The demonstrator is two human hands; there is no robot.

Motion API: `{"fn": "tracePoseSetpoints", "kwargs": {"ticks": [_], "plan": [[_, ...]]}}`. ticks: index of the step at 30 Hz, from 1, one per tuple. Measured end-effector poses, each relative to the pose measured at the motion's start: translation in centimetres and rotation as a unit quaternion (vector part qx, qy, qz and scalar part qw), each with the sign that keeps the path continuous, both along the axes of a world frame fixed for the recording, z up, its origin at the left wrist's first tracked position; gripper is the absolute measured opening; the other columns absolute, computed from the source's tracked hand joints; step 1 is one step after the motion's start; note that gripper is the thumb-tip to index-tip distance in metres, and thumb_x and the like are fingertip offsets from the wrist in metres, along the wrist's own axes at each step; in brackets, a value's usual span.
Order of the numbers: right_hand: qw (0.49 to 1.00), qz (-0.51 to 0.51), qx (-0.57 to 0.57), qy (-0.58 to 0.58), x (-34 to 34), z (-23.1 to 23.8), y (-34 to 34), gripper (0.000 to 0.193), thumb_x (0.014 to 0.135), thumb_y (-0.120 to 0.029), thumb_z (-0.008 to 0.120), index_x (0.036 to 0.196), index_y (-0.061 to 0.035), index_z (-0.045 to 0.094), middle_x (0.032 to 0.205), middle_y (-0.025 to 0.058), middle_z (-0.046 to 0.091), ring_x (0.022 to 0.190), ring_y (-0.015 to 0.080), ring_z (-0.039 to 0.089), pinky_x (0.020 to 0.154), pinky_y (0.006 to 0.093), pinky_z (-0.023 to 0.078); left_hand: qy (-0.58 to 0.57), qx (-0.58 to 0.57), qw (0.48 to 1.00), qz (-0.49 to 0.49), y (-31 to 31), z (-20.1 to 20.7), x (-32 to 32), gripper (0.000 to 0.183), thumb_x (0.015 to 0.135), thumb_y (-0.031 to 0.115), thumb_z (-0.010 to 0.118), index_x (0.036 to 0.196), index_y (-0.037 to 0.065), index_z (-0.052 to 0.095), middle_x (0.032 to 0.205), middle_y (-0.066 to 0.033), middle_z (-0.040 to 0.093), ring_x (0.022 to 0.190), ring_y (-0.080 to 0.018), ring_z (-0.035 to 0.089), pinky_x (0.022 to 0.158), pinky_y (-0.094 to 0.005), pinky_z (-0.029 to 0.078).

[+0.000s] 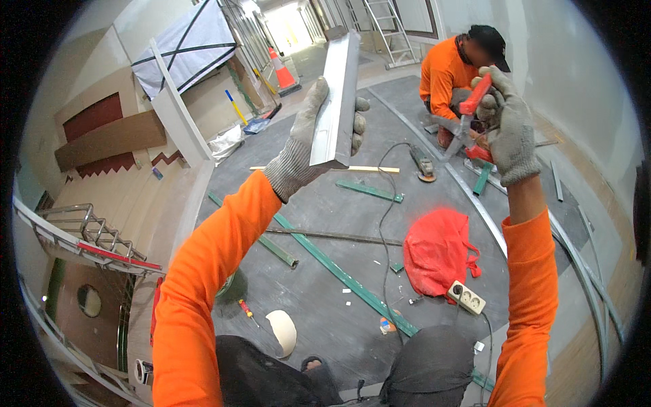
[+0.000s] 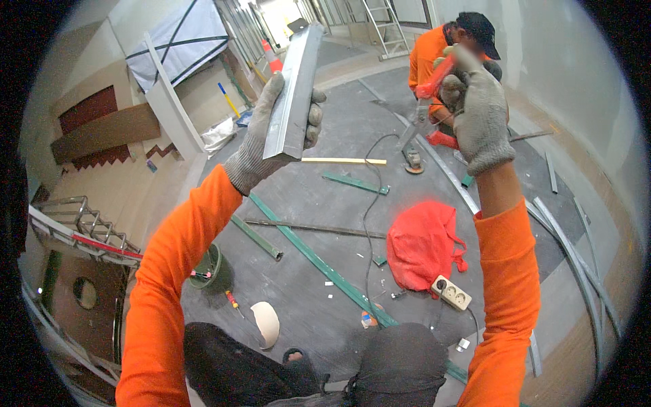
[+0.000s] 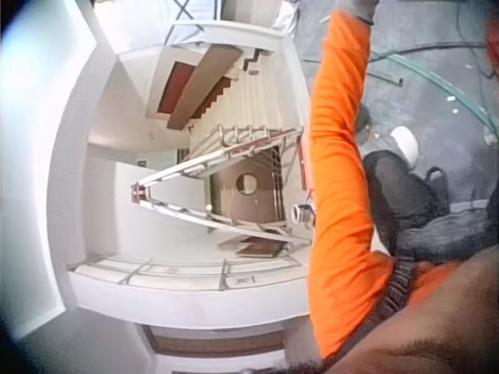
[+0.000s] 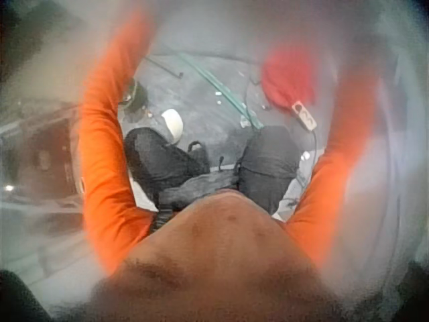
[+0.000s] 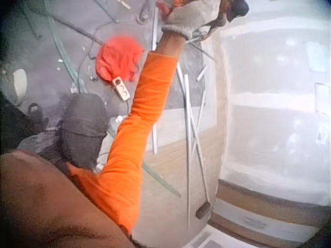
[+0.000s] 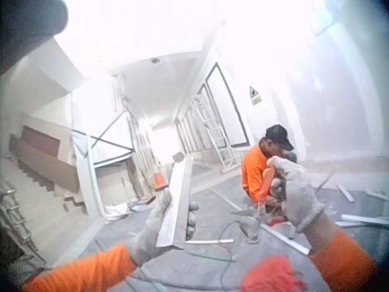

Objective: The person sits on the floor and uses a screwdriver to tighten screws into a small metal piece. They then use pliers to bend and shape the metal piece. Finally, they use the pliers to mark a green metal bar.

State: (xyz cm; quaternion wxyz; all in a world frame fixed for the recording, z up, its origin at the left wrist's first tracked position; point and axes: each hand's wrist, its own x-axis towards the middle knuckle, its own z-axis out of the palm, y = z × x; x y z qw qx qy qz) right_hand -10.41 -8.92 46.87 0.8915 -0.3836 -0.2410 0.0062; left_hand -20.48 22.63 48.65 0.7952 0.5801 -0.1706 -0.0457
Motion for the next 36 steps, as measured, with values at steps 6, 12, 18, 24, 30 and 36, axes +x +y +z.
{"fn": "tracePoseSetpoints", "kwargs": {"ticks": [6, 12, 18, 24, 30, 36], "plan": [[0.946, -0.152, -0.22, -0.182, -0.8, 2.2, 7.2, 0.029, 0.101, -0.021, 0.061, 0.118, -0.0001, 0.071, 0.094, 0.0052, 0.071, 0.065, 0.0081, 0.063, 0.059, 0.0244, 0.051, -0.075, -0.013, 0.99, 0.116, 0.7, -1.0, -5.6, 0.081, 0.1, 0.073, 0.043, 0.126, -0.004, 0.056, 0.089, -0.0114, 0.067, 0.075, -0.0186, 0.07, 0.067, -0.0295, 0.062], [0.821, -0.164, -0.472, -0.276, -1.6, -4.2, 10.9, 0.027, 0.093, -0.022, 0.063, 0.1, 0.0023, 0.073, 0.083, 0.016, 0.073, 0.069, 0.0205, 0.074, 0.067, 0.0357, 0.058, -0.038, -0.072, 0.98, 0.183, -0.7, -5.0, -7.0, 0.074, 0.101, 0.064, 0.053, 0.138, -0.001, 0.05, 0.101, -0.0124, 0.067, 0.089, -0.0209, 0.071, 0.078, -0.0389, 0.063], [0.78, 0.021, -0.608, -0.144, -6.1, -16.9, 10.4, 0.022, 0.089, -0.019, 0.064, 0.091, 0.001, 0.073, 0.077, 0.016, 0.075, 0.068, 0.0203, 0.075, 0.069, 0.0376, 0.06, 0.027, -0.107, 0.984, 0.141, -0.4, -11.9, -7.9, 0.051, 0.106, 0.043, 0.058, 0.144, 0.008, 0.049, 0.129, -0.0123, 0.06, 0.122, -0.0232, 0.059, 0.109, -0.0466, 0.046], [0.783, 0.183, -0.589, -0.08, -11.3, -24.0, 12.4, 0.02, 0.088, -0.014, 0.066, 0.096, 0.0026, 0.074, 0.082, 0.0148, 0.075, 0.074, 0.0186, 0.075, 0.07, 0.0354, 0.06, 0.075, -0.18, 0.97, 0.144, 0.9, -15.0, -9.0, 0.043, 0.102, 0.03, 0.065, 0.136, 0.006, 0.054, 0.129, -0.0122, 0.062, 0.125, -0.0256, 0.057, 0.113, -0.0495, 0.043], [0.779, 0.303, -0.548, 0.038, -14.4, -29.4, 12.6, 0.024, 0.089, -0.012, 0.067, 0.107, 0.0014, 0.075, 0.083, 0.0084, 0.074, 0.068, 0.0142, 0.068, 0.065, 0.0314, 0.057, 0.116, -0.252, 0.956, 0.097, 2.4, -16.8, -10.7, 0.037, 0.094, 0.024, 0.07, 0.124, 0.003, 0.061, 0.12, -0.0145, 0.066, 0.12, -0.0319, 0.062, 0.112, -0.0529, 0.044], [0.796, 0.306, -0.445, 0.273, -16.1, -30.1, 11.2, 0.027, 0.09, 0.004, 0.053, 0.111, 0.0098, 0.068, 0.087, 0.015, 0.069, 0.06, 0.0186, 0.064, 0.058, 0.03, 0.054, 0.13, -0.323, 0.933, 0.093, 3.2, -19.2, -10.9, 0.027, 0.089, 0.015, 0.065, 0.114, 0.002, 0.066, 0.11, -0.0163, 0.068, 0.109, -0.034, 0.067, 0.101, -0.0552, 0.052]]}}
